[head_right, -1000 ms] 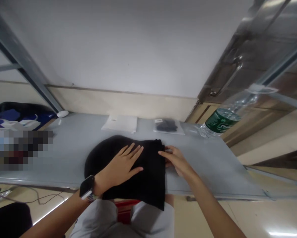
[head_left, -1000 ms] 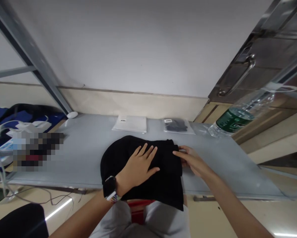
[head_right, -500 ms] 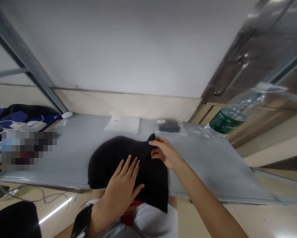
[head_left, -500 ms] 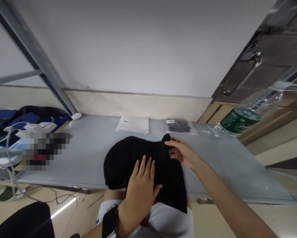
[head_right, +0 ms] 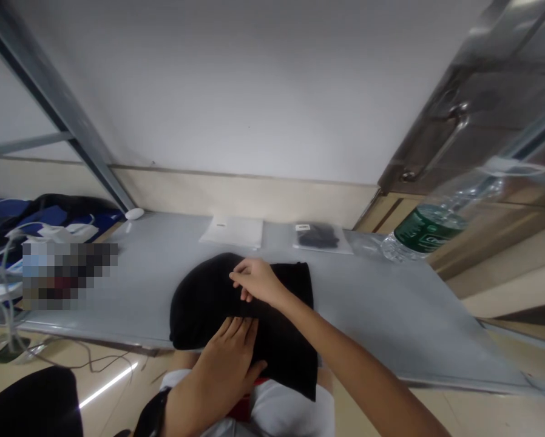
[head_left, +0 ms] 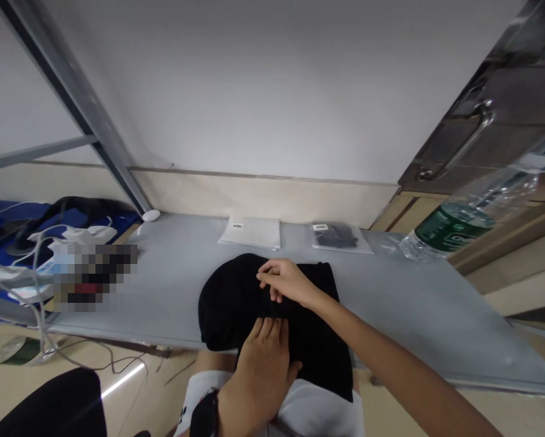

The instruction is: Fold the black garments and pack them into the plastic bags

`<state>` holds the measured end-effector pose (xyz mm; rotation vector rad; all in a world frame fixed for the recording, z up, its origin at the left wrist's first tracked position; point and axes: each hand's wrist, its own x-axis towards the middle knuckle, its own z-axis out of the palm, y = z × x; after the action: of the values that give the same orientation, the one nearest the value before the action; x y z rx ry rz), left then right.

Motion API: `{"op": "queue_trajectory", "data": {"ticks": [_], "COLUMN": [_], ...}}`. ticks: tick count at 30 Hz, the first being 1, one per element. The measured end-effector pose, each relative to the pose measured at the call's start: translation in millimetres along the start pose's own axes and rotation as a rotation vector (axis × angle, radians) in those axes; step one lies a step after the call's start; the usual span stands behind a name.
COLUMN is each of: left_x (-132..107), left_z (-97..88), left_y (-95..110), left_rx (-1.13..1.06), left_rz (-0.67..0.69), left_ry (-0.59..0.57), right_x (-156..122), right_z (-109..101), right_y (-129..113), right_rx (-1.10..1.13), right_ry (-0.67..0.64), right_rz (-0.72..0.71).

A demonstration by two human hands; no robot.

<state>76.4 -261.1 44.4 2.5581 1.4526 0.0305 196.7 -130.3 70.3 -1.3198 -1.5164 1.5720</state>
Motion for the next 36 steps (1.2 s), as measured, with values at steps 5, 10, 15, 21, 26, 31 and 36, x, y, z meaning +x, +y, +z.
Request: {"op": "queue_trajectory", "data": {"ticks": [5,10,15,21,26,31,36], "left_x": [-21.5,-2.3,16.7,17.4,34.5,73.4,119.7], "left_z": [-62.7,-76.2,-43.0,-28.7,-47.0,-75.3,-79.5], "left_y": [-9.9,-34.3,-52.4,-59.6,-69.8,-81.4,-97.2], "left_rx": [-0.32,-0.207,-0.143,-0.127,-0.137,-0.102,-0.311], "left_rz": [-0.037,-0.357,-0.264,-0.208,-0.211,-0.082,0.18], "left_ry": [-0.115,0.15,0.209,0.226,0.239,0.306,-0.044], "right_x": [-29.1,-51.8,-49.8,-46.6,-54.6,-77.4,-108.2], "right_z": [-11.6,-4.9,4.2,6.2,-8.2,-24.6,-25.7], "right_y": [8.6,38.7,72.6,81.8,73.5,73.7,86.6], "right_rx": [-0.341,-0.82,-1.065,-1.076,-0.827,-0.47,-0.39], "right_ry": [0.285,0.335,0.221,0.242,0.129,0.316,0.46], "right_rz": [-0.396,-0.658,-0.542,-0.531,-0.508,-0.415,-0.463]}}
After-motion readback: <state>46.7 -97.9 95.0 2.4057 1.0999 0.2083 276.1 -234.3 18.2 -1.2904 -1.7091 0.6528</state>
